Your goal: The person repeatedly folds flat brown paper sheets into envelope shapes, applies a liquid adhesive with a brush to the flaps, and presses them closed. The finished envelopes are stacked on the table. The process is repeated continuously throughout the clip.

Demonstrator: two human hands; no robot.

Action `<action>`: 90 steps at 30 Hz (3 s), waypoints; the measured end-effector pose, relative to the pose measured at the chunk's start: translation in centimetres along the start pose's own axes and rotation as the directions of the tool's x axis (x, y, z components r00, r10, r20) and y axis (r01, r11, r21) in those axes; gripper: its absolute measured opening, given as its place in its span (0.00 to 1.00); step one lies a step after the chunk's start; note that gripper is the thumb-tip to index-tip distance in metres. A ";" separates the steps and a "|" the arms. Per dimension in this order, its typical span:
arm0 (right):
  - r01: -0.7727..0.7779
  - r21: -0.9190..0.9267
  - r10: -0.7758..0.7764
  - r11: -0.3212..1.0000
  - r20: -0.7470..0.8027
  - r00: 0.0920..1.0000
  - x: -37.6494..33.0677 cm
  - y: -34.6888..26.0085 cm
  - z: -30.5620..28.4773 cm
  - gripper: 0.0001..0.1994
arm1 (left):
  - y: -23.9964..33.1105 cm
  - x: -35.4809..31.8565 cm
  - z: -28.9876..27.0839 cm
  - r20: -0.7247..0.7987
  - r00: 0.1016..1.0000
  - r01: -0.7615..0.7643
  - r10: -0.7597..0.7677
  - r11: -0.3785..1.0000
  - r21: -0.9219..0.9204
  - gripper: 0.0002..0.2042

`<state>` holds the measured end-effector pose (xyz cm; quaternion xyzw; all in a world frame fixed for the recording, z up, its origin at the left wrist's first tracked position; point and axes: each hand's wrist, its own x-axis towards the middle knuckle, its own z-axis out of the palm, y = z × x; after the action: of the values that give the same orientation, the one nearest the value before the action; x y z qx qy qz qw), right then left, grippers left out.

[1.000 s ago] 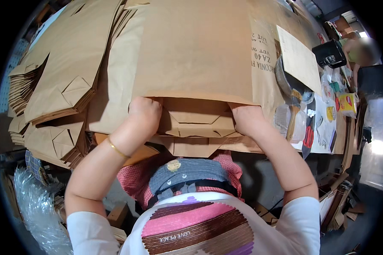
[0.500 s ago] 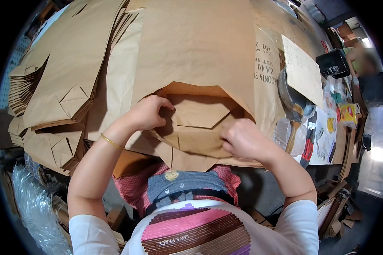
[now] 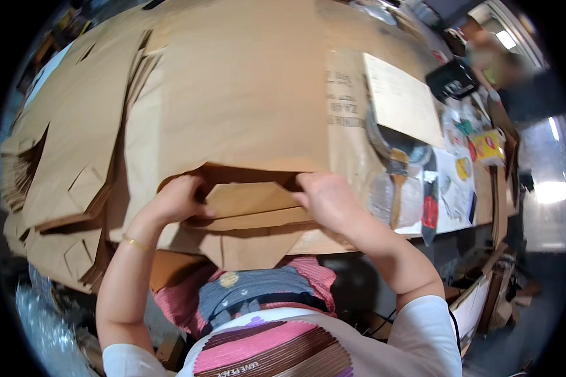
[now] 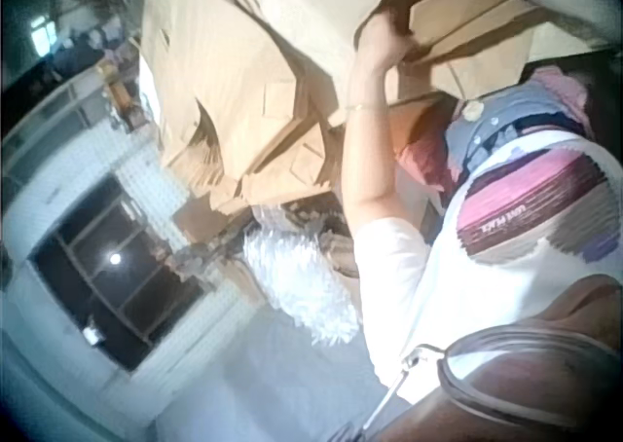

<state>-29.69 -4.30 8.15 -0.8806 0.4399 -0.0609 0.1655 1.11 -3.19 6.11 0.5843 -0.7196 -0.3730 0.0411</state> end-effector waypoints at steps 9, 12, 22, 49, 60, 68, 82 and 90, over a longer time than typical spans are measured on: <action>-0.141 -0.337 0.058 0.931 -0.244 0.968 -10.1 6.2 -7.1 0.14 | 0.7 0.9 -0.7 0.084 0.994 0.066 -0.072 0.995 0.081 0.13; -0.146 -0.506 0.095 0.850 -0.125 0.988 -15.0 10.6 -6.9 0.18 | 1.3 -0.7 -0.6 0.120 0.988 -0.105 0.096 0.992 0.069 0.18; -0.366 0.435 0.565 0.822 -0.549 0.616 -7.2 18.9 -8.6 0.07 | 4.4 -3.5 1.1 -0.069 0.989 -0.071 0.131 0.827 0.557 0.33; -0.031 0.856 0.505 0.516 -0.274 0.819 -2.2 -4.3 -4.9 0.06 | 1.8 -2.2 0.2 -0.153 0.980 -0.130 0.124 0.991 -0.034 0.62; -0.229 0.897 0.339 0.379 0.095 0.936 5.2 -7.9 6.2 0.06 | 1.5 -2.5 1.1 -0.144 0.982 -0.130 0.120 0.990 -0.061 0.56; -0.182 0.434 0.284 0.882 -0.183 0.941 1.1 -2.1 0.9 0.04 | 1.5 -2.4 1.0 -0.152 0.986 -0.081 0.072 0.995 -0.050 0.53; 0.451 0.451 -0.430 0.770 -0.155 0.889 6.6 -3.5 1.2 0.09 | 0.0 -2.8 0.7 -0.051 0.969 -0.222 0.241 0.945 0.242 0.22; -0.136 0.797 0.533 0.588 -0.255 0.807 2.0 -3.6 -1.8 0.04 | 0.3 -0.9 1.8 -0.276 0.959 -0.058 0.063 0.998 0.027 0.04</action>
<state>-26.24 -4.35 10.97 -0.5868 0.5641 -0.4131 0.4085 0.32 -1.50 5.35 0.6088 -0.7277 -0.2795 0.1474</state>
